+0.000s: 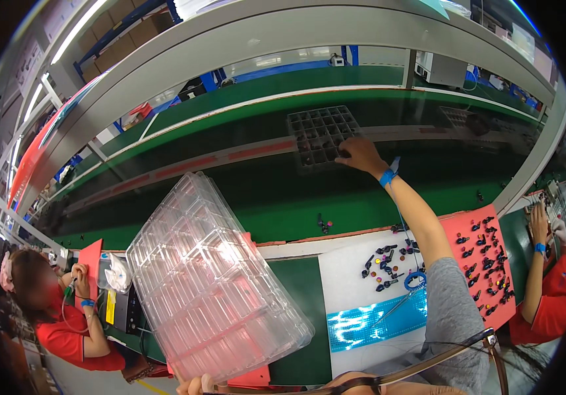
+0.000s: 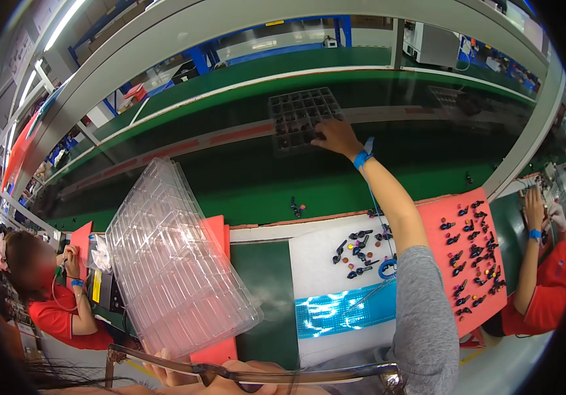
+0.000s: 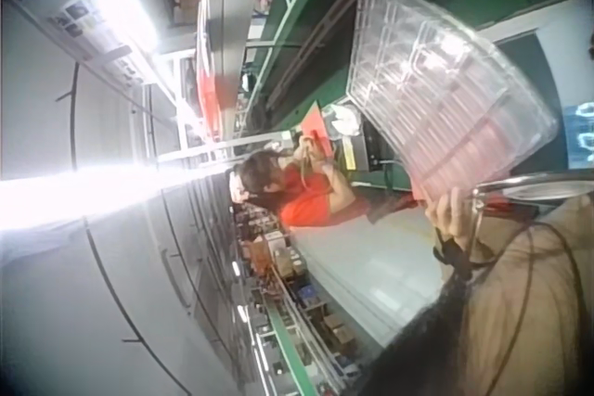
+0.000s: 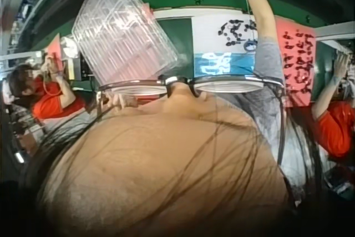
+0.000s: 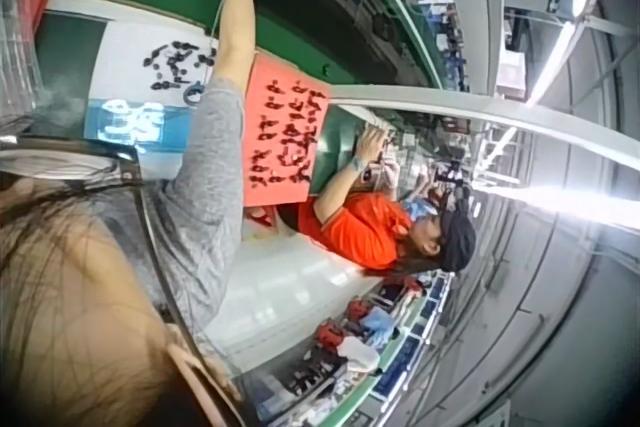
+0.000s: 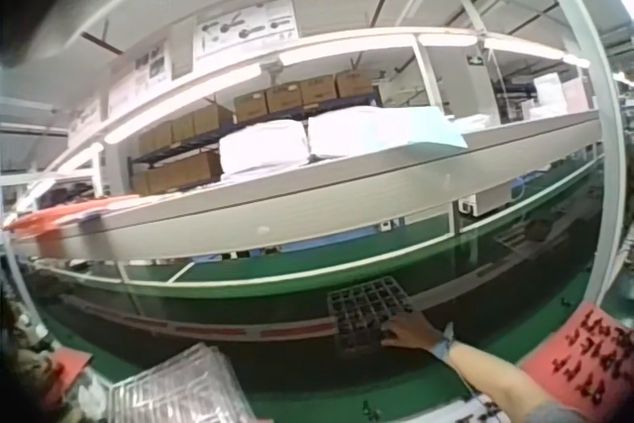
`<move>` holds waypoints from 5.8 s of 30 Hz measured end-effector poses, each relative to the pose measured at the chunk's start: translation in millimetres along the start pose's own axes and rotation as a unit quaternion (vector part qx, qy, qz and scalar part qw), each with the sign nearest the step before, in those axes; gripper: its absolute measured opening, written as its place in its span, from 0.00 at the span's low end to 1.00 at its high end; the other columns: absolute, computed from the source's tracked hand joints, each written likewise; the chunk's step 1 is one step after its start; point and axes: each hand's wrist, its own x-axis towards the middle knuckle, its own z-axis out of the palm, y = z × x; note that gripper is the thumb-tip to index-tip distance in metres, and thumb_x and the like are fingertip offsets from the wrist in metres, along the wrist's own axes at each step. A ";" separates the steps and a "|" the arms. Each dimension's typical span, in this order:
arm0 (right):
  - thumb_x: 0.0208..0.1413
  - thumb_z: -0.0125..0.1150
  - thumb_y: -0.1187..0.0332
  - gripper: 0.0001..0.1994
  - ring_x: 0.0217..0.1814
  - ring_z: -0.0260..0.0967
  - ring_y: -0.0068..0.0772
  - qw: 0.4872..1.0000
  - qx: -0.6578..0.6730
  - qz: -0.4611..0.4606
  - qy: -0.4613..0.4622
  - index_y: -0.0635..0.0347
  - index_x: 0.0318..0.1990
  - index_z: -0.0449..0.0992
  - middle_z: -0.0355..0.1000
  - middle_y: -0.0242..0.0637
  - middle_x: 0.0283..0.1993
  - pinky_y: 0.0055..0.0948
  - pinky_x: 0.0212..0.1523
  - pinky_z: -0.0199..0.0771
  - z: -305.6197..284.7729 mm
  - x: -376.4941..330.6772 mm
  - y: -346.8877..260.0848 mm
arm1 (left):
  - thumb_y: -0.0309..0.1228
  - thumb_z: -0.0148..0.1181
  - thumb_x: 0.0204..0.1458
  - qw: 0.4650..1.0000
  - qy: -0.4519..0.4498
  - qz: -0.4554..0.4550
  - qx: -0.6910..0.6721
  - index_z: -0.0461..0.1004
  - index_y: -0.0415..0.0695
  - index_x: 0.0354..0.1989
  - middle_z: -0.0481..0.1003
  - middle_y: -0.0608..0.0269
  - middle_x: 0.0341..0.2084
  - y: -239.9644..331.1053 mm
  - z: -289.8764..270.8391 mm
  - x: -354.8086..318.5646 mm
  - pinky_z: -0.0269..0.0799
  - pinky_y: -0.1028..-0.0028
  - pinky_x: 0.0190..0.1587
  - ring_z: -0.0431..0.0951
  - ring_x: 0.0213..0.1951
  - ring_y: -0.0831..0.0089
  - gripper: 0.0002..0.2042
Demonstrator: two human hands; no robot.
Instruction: The person takes clear plastic trays from an overhead shelf, loads small components into the compartments of the trays by hand, and places the filled trays back onto the shelf.
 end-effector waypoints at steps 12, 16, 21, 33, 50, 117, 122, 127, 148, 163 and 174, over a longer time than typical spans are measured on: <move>0.44 0.66 0.63 0.10 0.37 0.68 0.42 0.999 -0.018 0.033 0.008 0.56 0.26 0.71 0.67 0.36 0.29 0.41 0.34 0.69 7.7 -21.3 7.5 | 0.30 0.67 0.41 0.870 0.074 -0.487 -0.015 0.77 0.39 0.36 0.75 0.54 0.31 68.2 -0.7 24.1 0.70 0.61 0.39 0.71 0.33 0.58 0.13; 0.45 0.65 0.62 0.09 0.39 0.69 0.43 0.998 -0.018 0.059 -0.015 0.56 0.28 0.74 0.69 0.36 0.31 0.41 0.35 0.70 1.8 -27.4 16.3 | 0.30 0.67 0.41 0.874 0.103 -0.475 -0.026 0.77 0.38 0.36 0.75 0.54 0.30 69.0 13.0 23.1 0.71 0.61 0.40 0.71 0.32 0.59 0.13; 0.51 0.60 0.60 0.10 0.39 0.71 0.44 0.989 0.066 0.122 0.049 0.57 0.32 0.76 0.72 0.37 0.33 0.40 0.37 0.71 -57.6 -2.3 -49.5 | 0.29 0.66 0.42 0.874 0.070 -0.479 -0.041 0.78 0.38 0.33 0.74 0.53 0.31 63.1 -11.3 27.1 0.72 0.60 0.42 0.70 0.32 0.60 0.11; 0.55 0.57 0.52 0.16 0.41 0.73 0.34 0.901 0.036 -0.348 0.257 0.56 0.38 0.77 0.74 0.36 0.39 0.32 0.43 0.77 -349.9 -165.9 -246.2 | 0.28 0.66 0.35 0.900 0.205 -0.325 -0.208 0.77 0.47 0.38 0.70 0.62 0.30 31.4 -45.1 62.0 0.72 0.62 0.38 0.68 0.32 0.64 0.16; 0.48 0.63 0.77 0.27 0.65 0.58 0.52 0.890 -0.209 -0.015 0.404 0.58 0.57 0.63 0.60 0.47 0.61 0.41 0.61 0.61 -492.1 -202.6 -163.2 | 0.30 0.70 0.33 0.888 0.408 -0.088 -0.193 0.72 0.63 0.53 0.74 0.73 0.34 -128.3 -48.2 431.8 0.73 0.73 0.35 0.69 0.34 0.70 0.32; 0.51 0.54 0.69 0.04 0.40 0.73 0.35 0.799 0.003 -0.545 0.255 0.52 0.28 0.76 0.71 0.36 0.36 0.35 0.41 0.76 -243.2 -122.0 -288.9 | 0.43 0.49 0.56 0.301 0.611 -0.608 -0.407 0.56 0.41 0.63 0.61 0.55 0.60 52.0 -58.2 58.6 0.58 0.58 0.60 0.65 0.56 0.58 0.29; 0.48 0.52 0.76 0.13 0.38 0.72 0.50 0.980 0.135 -0.086 -0.122 0.57 0.43 0.73 0.70 0.46 0.34 0.45 0.36 0.73 -109.9 -55.7 -245.3 | 0.44 0.46 0.59 0.227 0.551 -0.677 -0.433 0.61 0.42 0.61 0.64 0.56 0.60 110.1 -73.9 -69.8 0.71 0.66 0.48 0.69 0.56 0.63 0.25; 0.47 0.50 0.79 0.18 0.46 0.69 0.49 0.981 0.115 0.004 -0.157 0.57 0.48 0.74 0.71 0.47 0.35 0.41 0.45 0.73 -1.3 -17.4 -264.1 | 0.48 0.47 0.58 0.117 0.483 -0.795 -0.348 0.63 0.44 0.58 0.72 0.58 0.48 103.9 -54.2 -1.2 0.68 0.80 0.27 0.75 0.42 0.65 0.25; 0.44 0.56 0.83 0.10 0.42 0.72 0.42 0.912 0.386 -0.081 -0.116 0.64 0.36 0.75 0.73 0.41 0.37 0.34 0.44 0.74 -191.1 -46.6 -248.7 | 0.42 0.44 0.59 0.117 0.216 -0.727 -0.641 0.61 0.35 0.56 0.76 0.40 0.29 115.0 13.3 89.2 0.72 0.77 0.17 0.79 0.23 0.60 0.24; 0.49 0.57 0.77 0.12 0.39 0.75 0.34 0.944 0.262 0.172 -0.105 0.62 0.42 0.78 0.76 0.42 0.40 0.28 0.42 0.75 -148.7 -95.6 -114.0 | 0.43 0.44 0.59 0.091 0.187 -0.756 -0.621 0.60 0.30 0.53 0.76 0.41 0.26 141.8 8.9 115.4 0.69 0.78 0.13 0.78 0.21 0.61 0.25; 0.45 0.62 0.74 0.06 0.33 0.69 0.42 0.970 0.166 0.104 -0.143 0.64 0.32 0.74 0.71 0.44 0.30 0.36 0.37 0.71 -62.9 -117.2 -94.4 | 0.47 0.44 0.58 0.107 0.189 -0.782 -0.585 0.60 0.26 0.53 0.76 0.40 0.25 142.9 8.6 112.9 0.68 0.79 0.13 0.78 0.20 0.63 0.29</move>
